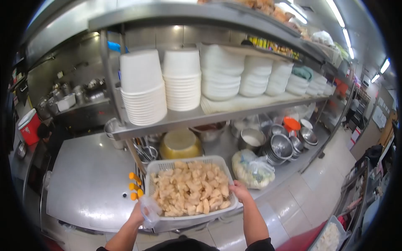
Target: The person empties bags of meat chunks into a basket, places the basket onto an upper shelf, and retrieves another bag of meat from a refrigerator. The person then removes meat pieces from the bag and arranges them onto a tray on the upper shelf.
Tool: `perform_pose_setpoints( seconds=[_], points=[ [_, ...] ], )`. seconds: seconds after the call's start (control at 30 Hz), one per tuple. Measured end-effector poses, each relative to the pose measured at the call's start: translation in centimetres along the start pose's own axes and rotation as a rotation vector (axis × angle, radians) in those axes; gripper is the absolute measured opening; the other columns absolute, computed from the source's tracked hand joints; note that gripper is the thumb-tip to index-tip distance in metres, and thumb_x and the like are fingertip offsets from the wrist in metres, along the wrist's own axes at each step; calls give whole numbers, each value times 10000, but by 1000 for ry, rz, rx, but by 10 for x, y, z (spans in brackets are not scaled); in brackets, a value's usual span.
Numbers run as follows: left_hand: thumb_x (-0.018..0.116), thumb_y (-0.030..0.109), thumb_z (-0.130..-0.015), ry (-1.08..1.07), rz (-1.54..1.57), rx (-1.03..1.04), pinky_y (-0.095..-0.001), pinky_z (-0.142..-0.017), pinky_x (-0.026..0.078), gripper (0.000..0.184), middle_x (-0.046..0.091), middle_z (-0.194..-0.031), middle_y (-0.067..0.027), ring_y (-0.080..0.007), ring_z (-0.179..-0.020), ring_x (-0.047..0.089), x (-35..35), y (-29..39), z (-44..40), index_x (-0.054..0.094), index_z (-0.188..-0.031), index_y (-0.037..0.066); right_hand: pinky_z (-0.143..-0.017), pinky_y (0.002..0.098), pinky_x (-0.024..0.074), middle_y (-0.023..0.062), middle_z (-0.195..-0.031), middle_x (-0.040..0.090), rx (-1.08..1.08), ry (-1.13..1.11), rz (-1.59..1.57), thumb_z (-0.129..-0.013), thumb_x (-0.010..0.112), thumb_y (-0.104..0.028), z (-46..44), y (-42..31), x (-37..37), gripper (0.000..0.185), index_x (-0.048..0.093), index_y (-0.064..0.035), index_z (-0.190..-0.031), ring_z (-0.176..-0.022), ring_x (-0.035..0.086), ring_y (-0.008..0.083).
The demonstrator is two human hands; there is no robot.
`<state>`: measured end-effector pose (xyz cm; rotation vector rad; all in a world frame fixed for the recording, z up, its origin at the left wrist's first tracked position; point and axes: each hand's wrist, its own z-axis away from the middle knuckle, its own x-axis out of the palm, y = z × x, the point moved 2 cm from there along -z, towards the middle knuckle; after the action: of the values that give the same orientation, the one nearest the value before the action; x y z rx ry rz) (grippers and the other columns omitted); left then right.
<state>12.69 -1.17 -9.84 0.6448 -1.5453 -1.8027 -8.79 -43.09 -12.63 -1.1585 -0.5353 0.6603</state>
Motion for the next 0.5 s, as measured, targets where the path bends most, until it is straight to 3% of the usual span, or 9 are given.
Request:
perform_pose_setpoints(
  seconds=[0.07,0.1,0.2,0.3,0.4,0.43,0.5],
  points=[
    [588,4,-799,-37,-39,-14,-358,-788,545,304,656,-988,-92,-220,-933,656,-3,-8,-6,559,-1101,-9,-792,324,514,69,-988,668,-7,-75,19,-809,653,-67,6,-1,4,285,636,-28,-1091,-887,627,174],
    [607,76,-824,37,-187,17,-353,-798,537,303,663,-1018,-101,-214,-941,654,0,6,6,569,-1113,-6,-814,330,516,72,-1012,671,-43,-95,85,-812,646,-59,11,-2,4,315,630,-27,-1125,-912,634,183],
    [609,158,-849,-80,-186,250,-356,-809,531,339,672,-1048,-111,-210,-951,652,-19,-13,8,579,-1149,3,-838,346,525,78,-1098,674,-14,-76,-1,-834,657,-48,49,8,0,388,607,-26,-1217,-956,647,185],
    [555,90,-844,-14,-307,228,-350,-795,547,278,694,-969,-113,-215,-884,678,0,61,69,630,-1093,-9,-825,345,539,97,-1087,682,-69,-50,-42,-810,670,-20,94,17,-14,414,598,14,-1215,-954,659,193],
    [603,171,-863,-189,-373,266,-345,-814,530,298,693,-1007,-107,-204,-922,660,-12,84,88,643,-1116,20,-845,340,542,108,-1103,676,-138,-160,-242,-781,670,-10,176,-10,-12,442,589,31,-1214,-968,662,195],
    [610,185,-873,-151,-232,170,-326,-791,535,240,697,-985,-98,-183,-896,662,-1,109,103,673,-1048,33,-854,338,543,112,-1113,672,-183,-212,-328,-770,667,-6,199,-34,-10,456,585,35,-1216,-974,663,195],
    [594,245,-911,-288,57,208,-320,-775,539,283,676,-985,-85,-173,-877,651,-11,132,97,640,-1098,36,-874,341,542,114,-1131,663,-270,-195,-315,-765,670,-29,235,-69,-9,489,564,38,-1238,-1001,660,198]
  ],
)
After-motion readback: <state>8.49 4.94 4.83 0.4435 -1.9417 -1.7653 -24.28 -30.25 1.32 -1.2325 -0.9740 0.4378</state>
